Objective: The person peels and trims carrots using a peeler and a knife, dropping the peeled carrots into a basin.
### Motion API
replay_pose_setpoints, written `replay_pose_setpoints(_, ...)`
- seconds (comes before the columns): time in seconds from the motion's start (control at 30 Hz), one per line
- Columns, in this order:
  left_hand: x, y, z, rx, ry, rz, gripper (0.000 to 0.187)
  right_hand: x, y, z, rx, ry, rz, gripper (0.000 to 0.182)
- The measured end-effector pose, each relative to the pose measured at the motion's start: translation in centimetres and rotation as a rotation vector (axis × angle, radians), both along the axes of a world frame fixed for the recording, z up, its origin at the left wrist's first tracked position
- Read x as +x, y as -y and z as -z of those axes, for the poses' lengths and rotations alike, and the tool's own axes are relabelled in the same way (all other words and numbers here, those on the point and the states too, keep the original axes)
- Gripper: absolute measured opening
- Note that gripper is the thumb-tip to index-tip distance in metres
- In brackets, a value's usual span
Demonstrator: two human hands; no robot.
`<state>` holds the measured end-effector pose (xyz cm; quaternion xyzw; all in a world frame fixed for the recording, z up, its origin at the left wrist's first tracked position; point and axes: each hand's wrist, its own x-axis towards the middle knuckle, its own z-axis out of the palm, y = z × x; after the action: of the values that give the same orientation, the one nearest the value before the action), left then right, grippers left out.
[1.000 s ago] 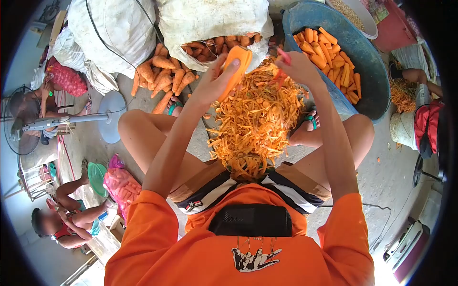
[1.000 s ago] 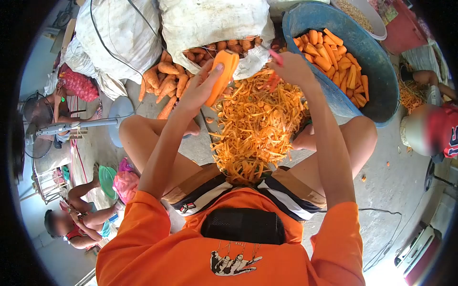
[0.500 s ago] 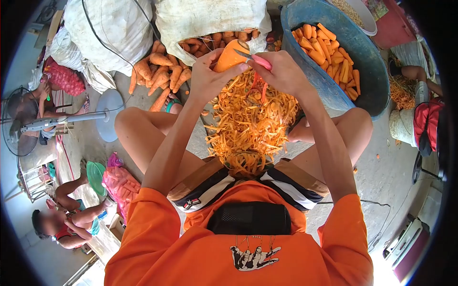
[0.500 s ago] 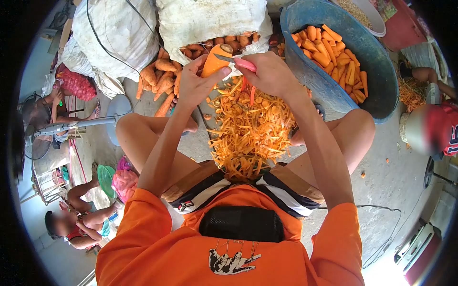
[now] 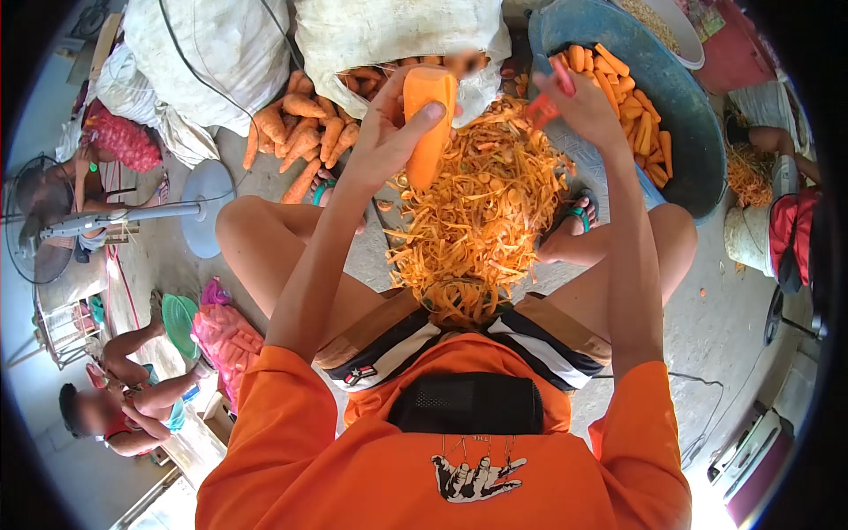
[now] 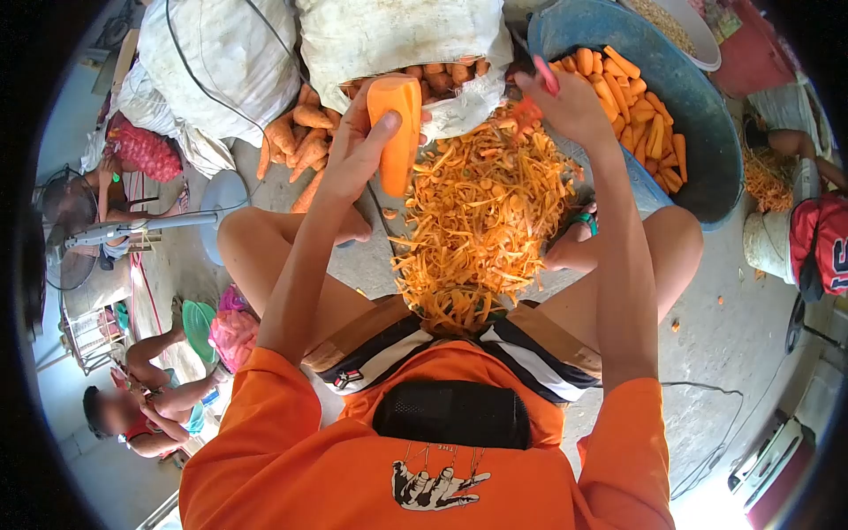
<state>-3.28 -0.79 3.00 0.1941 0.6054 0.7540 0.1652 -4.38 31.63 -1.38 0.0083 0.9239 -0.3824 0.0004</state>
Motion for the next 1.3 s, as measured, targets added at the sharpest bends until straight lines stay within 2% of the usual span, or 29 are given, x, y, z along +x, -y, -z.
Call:
replay_pose_setpoints(0.03, 0.1, -0.2, 0.2, -0.002, 0.005, 0.008, 0.046, 0.3, 0.8, -0.8, -0.227, -0.106, 0.001, 0.056)
replay_pose_setpoints(0.07, 0.1, -0.4, 0.4, 0.04, 0.076, 0.061, 0.038, 0.8, 1.5, -1.7, -0.228, -0.102, 0.009, 0.056)
replay_pose_setpoints(0.13, 0.4, -0.9, 0.6, 0.069, 0.226, 0.166, 0.029, 2.1, 4.7, -4.7, -0.693, -0.101, 0.181, 0.059)
replay_pose_setpoints(0.17, 0.5, -1.3, 0.9, 0.074, 0.224, 0.168, 0.029, 2.1, 6.0, -5.0, -0.688, -0.103, 0.182, 0.059)
replay_pose_setpoints(0.23, 1.5, -2.7, 1.5, 0.019, 0.335, 0.203, 0.038, 2.2, 8.1, -5.2, -0.941, -0.021, 0.193, 0.068)
replay_pose_setpoints(0.27, 2.3, -3.5, 1.5, -0.004, 0.345, 0.106, 0.045, 2.5, 8.9, -5.4, -0.864, 0.018, 0.124, 0.071)
replay_pose_setpoints(0.3, 2.3, -3.7, 1.2, -0.004, 0.349, 0.103, 0.045, 2.7, 10.0, -5.4, -0.735, -0.081, 0.045, 0.07)
replay_pose_setpoints(0.37, 1.8, -3.8, 0.6, 0.076, 0.618, 0.089, 0.058, 2.9, 11.0, -5.1, -0.711, -0.17, -0.038, 0.061)
replay_pose_setpoints(0.4, 1.6, -4.2, 0.5, 0.015, 0.613, 0.029, 0.062, 2.8, 11.1, -4.6, -0.713, -0.17, -0.041, 0.061)
replay_pose_setpoints(0.47, 0.7, -4.0, 1.1, 0.082, 0.629, -0.005, 0.058, 2.3, 11.2, -3.7, -0.503, -0.456, -0.061, 0.056)
replay_pose_setpoints(0.5, 0.3, -3.7, 1.3, 0.147, 0.646, -0.033, 0.054, 2.6, 11.0, -4.4, -0.507, -0.454, -0.071, 0.056)
replay_pose_setpoints(0.57, -0.2, -3.4, 0.7, 0.199, 0.667, -0.073, 0.052, 4.2, 10.5, -6.4, -0.416, -0.208, 0.031, 0.053)
replay_pose_setpoints(0.63, -0.8, -3.2, 0.6, 0.261, 0.628, -0.197, 0.052, 4.7, 10.6, -6.4, -0.406, -0.241, 0.038, 0.049)
replay_pose_setpoints(0.7, -1.7, -2.7, 0.7, 0.273, 0.6, -0.194, 0.052, 5.2, 10.3, -5.9, -0.336, -0.138, -0.086, 0.047)
replay_pose_setpoints(0.8, -2.4, -2.5, 1.2, 0.344, 0.58, -0.222, 0.051, 5.3, 11.0, -4.2, -0.198, -0.155, -0.209, 0.044)
replay_pose_setpoints(0.9, -2.8, -2.9, 1.4, 0.355, 0.576, -0.27, 0.048, 6.1, 11.6, -4.7, -0.097, -0.159, -0.218, 0.043)
replay_pose_setpoints(0.93, -3.0, -2.9, 1.5, 0.376, 0.565, -0.241, 0.046, 6.2, 11.7, -5.3, -0.08, -0.059, -0.187, 0.055)
replay_pose_setpoints(0.97, -3.1, -3.1, 1.6, 0.378, 0.567, -0.233, 0.046, 6.3, 11.6, -5.7, -0.076, -0.058, -0.18, 0.055)
replay_pose_setpoints(1.03, -3.1, -3.7, 1.0, 0.351, 0.561, -0.305, 0.045, 6.6, 11.4, -6.2, -0.041, -0.101, -0.188, 0.075)
replay_pose_setpoints(1.07, -3.2, -3.8, 1.1, 0.314, 0.52, -0.296, 0.047, 6.7, 11.2, -6.1, -0.038, -0.101, -0.182, 0.075)
replay_pose_setpoints(1.13, -3.5, -3.8, 1.5, 0.318, 0.526, -0.286, 0.047, 6.7, 11.1, -5.9, -0.009, -0.144, -0.186, 0.089)
replay_pose_setpoints(1.3, -3.5, -4.3, 1.5, 0.288, 0.548, -0.309, 0.047, 7.2, 11.3, -6.3, 0.065, -0.026, -0.183, 0.091)
